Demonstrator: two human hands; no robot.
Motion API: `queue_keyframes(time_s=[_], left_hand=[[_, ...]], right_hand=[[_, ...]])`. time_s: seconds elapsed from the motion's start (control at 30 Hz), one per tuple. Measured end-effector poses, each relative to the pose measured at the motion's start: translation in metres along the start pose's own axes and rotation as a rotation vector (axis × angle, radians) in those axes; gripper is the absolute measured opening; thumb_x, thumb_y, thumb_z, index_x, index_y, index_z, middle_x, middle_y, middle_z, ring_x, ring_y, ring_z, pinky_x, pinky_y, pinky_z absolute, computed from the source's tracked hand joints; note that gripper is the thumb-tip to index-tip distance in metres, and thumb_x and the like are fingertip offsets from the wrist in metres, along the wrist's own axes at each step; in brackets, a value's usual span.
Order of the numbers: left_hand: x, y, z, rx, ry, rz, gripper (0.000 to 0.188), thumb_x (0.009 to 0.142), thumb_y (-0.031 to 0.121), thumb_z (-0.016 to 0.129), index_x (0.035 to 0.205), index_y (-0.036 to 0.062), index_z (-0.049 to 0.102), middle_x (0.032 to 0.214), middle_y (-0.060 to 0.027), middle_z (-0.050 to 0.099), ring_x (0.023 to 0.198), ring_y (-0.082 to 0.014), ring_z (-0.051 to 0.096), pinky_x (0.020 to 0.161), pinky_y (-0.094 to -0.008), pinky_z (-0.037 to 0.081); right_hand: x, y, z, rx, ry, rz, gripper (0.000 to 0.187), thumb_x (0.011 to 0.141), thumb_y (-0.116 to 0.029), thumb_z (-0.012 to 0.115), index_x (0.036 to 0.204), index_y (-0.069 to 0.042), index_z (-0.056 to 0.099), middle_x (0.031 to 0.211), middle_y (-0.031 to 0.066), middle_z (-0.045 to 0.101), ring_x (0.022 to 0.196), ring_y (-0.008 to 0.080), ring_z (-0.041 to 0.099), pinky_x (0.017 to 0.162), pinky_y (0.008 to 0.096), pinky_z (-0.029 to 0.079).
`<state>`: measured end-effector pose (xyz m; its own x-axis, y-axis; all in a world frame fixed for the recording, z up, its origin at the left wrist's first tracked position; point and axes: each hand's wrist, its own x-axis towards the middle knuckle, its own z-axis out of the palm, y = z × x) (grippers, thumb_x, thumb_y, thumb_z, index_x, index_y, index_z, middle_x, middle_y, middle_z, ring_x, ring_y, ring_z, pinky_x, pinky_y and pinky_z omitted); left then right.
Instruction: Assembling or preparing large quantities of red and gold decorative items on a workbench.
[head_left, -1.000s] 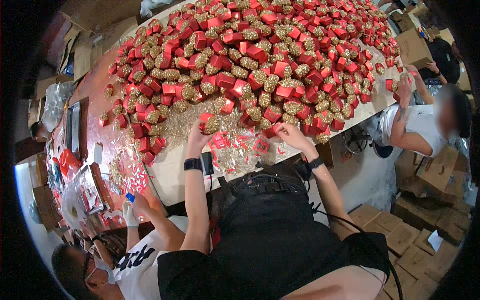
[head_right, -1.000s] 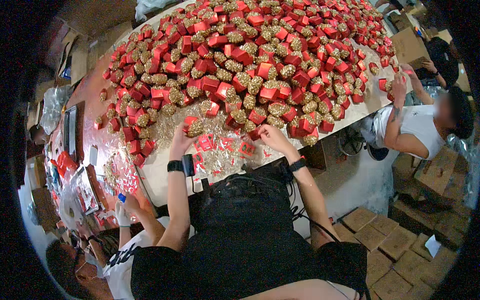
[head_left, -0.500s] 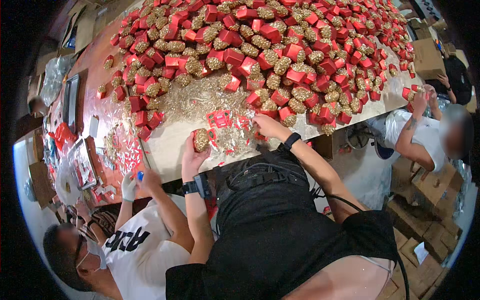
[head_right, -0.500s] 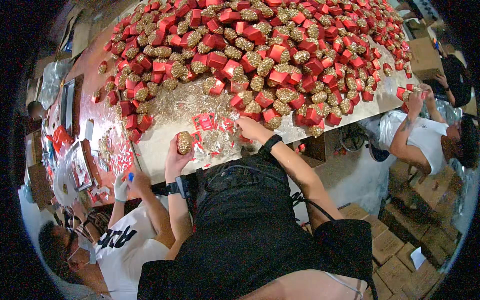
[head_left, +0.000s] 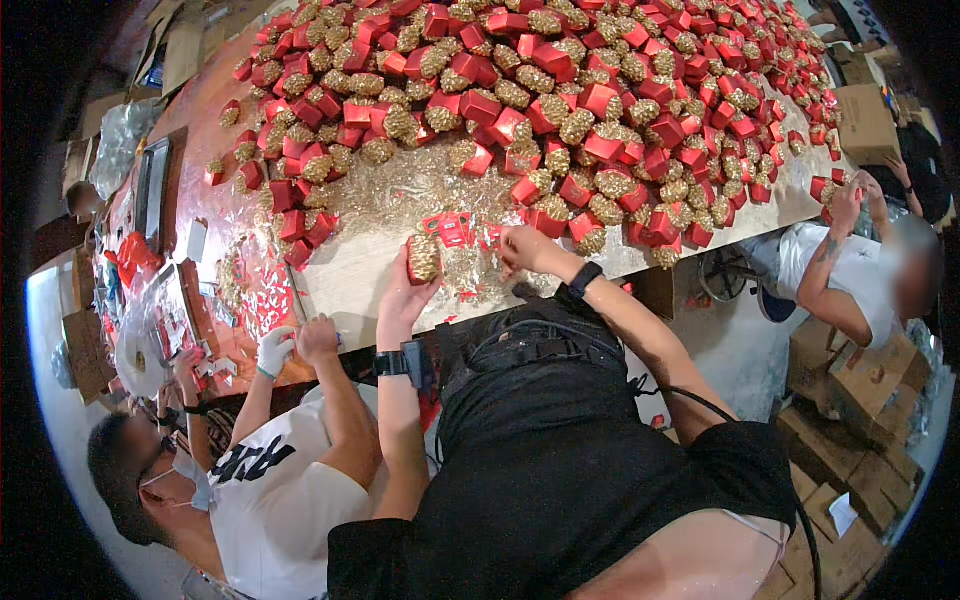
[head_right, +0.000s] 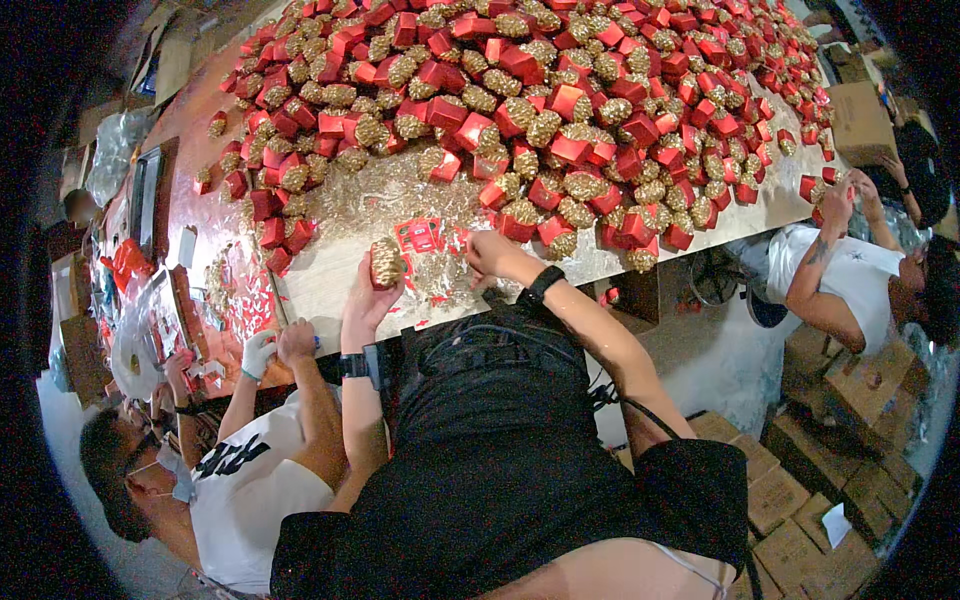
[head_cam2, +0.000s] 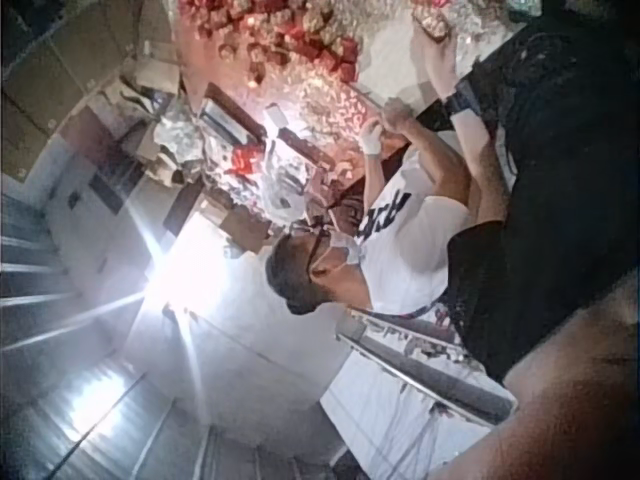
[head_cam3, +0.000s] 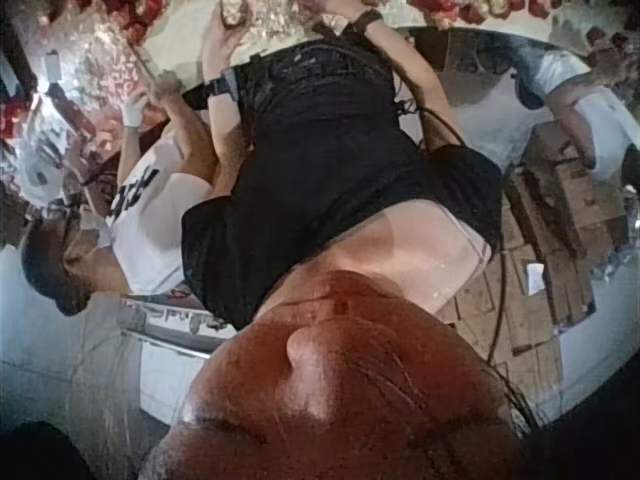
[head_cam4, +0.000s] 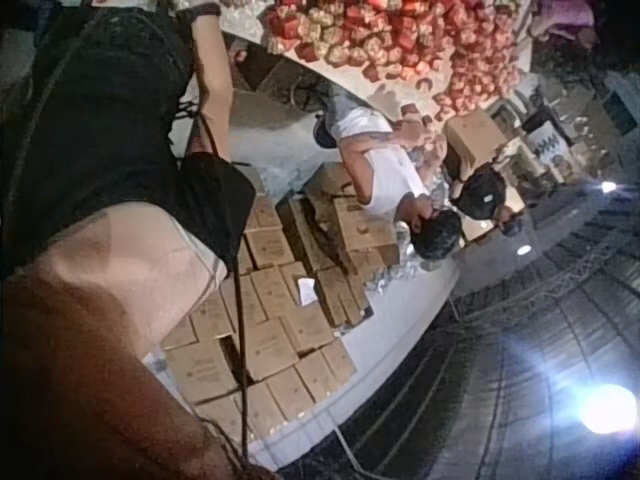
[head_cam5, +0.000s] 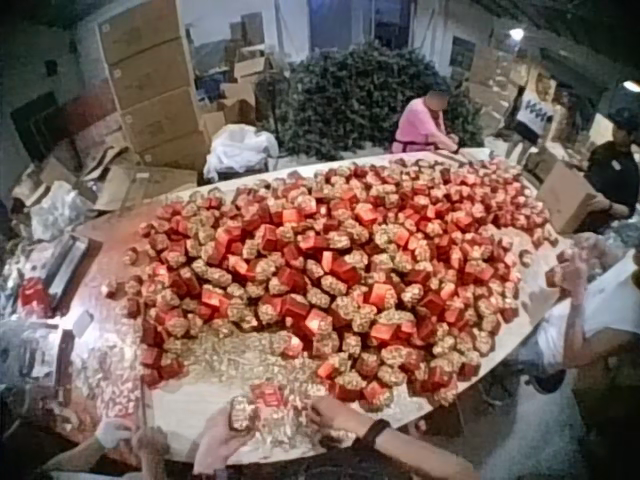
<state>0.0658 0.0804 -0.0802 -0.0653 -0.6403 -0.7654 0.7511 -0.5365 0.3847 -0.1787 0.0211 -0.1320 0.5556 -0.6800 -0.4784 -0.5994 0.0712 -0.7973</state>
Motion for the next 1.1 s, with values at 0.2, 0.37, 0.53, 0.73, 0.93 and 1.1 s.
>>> queue_keyframes(time_s=[0.2,0.37,0.53,0.73,0.93,1.1], left_hand=[[-0.016,-0.003,0.045,0.043,-0.174,0.032,0.033,0.092,0.017,0.043,0.123,0.0075,0.039,0.119,-0.0108,0.047,0.109,-0.0233,0.047,0.092,-0.0425,0.042],[-0.059,0.001,0.113,0.309,-0.297,0.113,0.039,0.089,0.007,0.044,0.125,0.0068,0.030,0.121,-0.0116,0.041,0.108,-0.0276,0.047,0.088,-0.0490,0.046],[-0.081,-0.009,0.149,0.554,-0.365,0.310,0.046,0.085,-0.002,0.047,0.124,0.0088,0.025,0.122,-0.0134,0.036,0.107,-0.0261,0.047,0.084,-0.0455,0.050],[-0.078,-0.021,0.148,0.813,-0.420,0.611,0.052,0.080,0.003,0.059,0.121,0.0023,0.027,0.116,-0.0126,0.038,0.105,-0.0179,0.046,0.088,-0.0296,0.043],[-0.087,-0.023,0.155,0.929,-0.379,0.677,0.054,0.078,0.007,0.063,0.119,0.0009,0.029,0.113,-0.0127,0.039,0.106,-0.0177,0.043,0.090,-0.0294,0.037],[-0.083,-0.026,0.147,0.951,-0.349,0.671,0.053,0.079,0.008,0.062,0.118,0.0003,0.028,0.112,-0.0135,0.038,0.108,-0.0188,0.041,0.092,-0.0310,0.035]], right_hand=[[-0.044,-0.032,-0.068,1.197,0.265,0.047,0.020,0.087,-0.014,0.054,0.100,0.001,0.056,0.084,0.0029,0.059,0.070,0.0099,0.054,0.064,0.0211,0.046],[-0.071,-0.062,-0.095,1.285,0.407,-0.223,0.018,0.084,-0.006,0.056,0.101,0.001,0.058,0.094,0.0071,0.061,0.084,0.0123,0.059,0.074,0.0241,0.049],[-0.105,-0.103,-0.091,0.702,0.419,-0.225,0.015,0.080,-0.005,0.061,0.094,-0.001,0.060,0.094,0.0037,0.061,0.080,0.0086,0.058,0.069,0.0205,0.047],[-0.114,-0.099,-0.083,0.748,0.554,-0.309,0.013,0.079,-0.005,0.061,0.091,0.001,0.062,0.092,0.0048,0.061,0.083,0.0104,0.057,0.073,0.0215,0.046],[-0.125,-0.098,-0.087,0.824,0.473,-0.371,0.013,0.078,-0.002,0.062,0.090,0.002,0.062,0.091,0.0072,0.060,0.084,0.0130,0.058,0.075,0.0240,0.049],[-0.127,-0.100,-0.090,0.708,0.474,-0.392,0.014,0.076,0.003,0.062,0.090,0.003,0.062,0.091,0.0074,0.059,0.085,0.0132,0.058,0.075,0.0245,0.050]])
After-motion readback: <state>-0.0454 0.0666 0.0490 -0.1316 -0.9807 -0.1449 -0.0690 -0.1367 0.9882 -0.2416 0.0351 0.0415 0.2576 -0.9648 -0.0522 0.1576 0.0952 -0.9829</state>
